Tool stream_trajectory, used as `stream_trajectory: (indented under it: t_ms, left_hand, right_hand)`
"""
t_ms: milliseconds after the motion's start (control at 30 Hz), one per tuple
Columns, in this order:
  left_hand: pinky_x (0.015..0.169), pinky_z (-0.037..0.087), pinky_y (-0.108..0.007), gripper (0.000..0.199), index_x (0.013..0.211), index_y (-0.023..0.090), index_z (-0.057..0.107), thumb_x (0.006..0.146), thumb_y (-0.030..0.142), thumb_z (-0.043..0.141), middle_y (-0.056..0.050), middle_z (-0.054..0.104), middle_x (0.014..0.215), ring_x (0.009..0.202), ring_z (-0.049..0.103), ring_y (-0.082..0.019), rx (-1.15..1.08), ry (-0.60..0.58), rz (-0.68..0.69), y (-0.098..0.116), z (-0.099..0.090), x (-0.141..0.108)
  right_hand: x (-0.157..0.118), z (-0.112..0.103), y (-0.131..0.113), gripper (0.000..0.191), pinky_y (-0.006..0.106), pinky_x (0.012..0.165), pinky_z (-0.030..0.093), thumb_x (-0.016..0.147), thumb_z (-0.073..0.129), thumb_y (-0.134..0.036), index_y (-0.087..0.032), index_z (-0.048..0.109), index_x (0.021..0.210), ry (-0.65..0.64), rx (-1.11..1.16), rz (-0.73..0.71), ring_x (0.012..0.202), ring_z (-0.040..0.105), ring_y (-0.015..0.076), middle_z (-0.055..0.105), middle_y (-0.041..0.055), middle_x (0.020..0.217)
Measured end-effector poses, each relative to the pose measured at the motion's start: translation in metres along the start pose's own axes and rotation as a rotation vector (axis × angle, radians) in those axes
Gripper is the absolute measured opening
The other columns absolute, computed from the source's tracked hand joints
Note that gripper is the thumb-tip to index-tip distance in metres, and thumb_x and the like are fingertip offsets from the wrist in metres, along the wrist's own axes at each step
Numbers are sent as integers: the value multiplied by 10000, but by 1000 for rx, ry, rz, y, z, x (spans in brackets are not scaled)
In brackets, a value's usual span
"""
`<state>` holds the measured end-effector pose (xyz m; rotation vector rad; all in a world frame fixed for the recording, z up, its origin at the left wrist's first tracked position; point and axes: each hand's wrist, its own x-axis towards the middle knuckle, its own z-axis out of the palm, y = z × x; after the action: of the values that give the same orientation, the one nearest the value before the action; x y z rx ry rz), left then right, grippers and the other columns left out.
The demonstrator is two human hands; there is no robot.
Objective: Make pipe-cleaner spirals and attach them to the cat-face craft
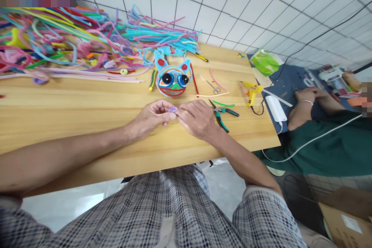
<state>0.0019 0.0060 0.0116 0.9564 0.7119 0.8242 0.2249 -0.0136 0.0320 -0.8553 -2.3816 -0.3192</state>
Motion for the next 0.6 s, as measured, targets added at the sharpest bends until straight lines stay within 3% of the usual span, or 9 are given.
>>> stream_trajectory:
  t_ms: [400,600]
  left_hand:
    - [518,421,-185,600,892,168,699,532,460,1080,54,672,699,549,500,-51,-7,40,0,4,2,1]
    - [536,425,-196,585,940,171,690,611,496,1048,38,708,741,568,531,-59,30,3,50,-1,0,2]
  right_hand:
    - [7,6,-3,196,429,782,605,1006,671,-162,-291,716,1148,77,-64,-19,901,777,243,841,54,1018]
    - [11,10,-6,149,427,774,615,1010,651,-160,-292,693,1066,115,-49,49,871,771,238,827,50,976]
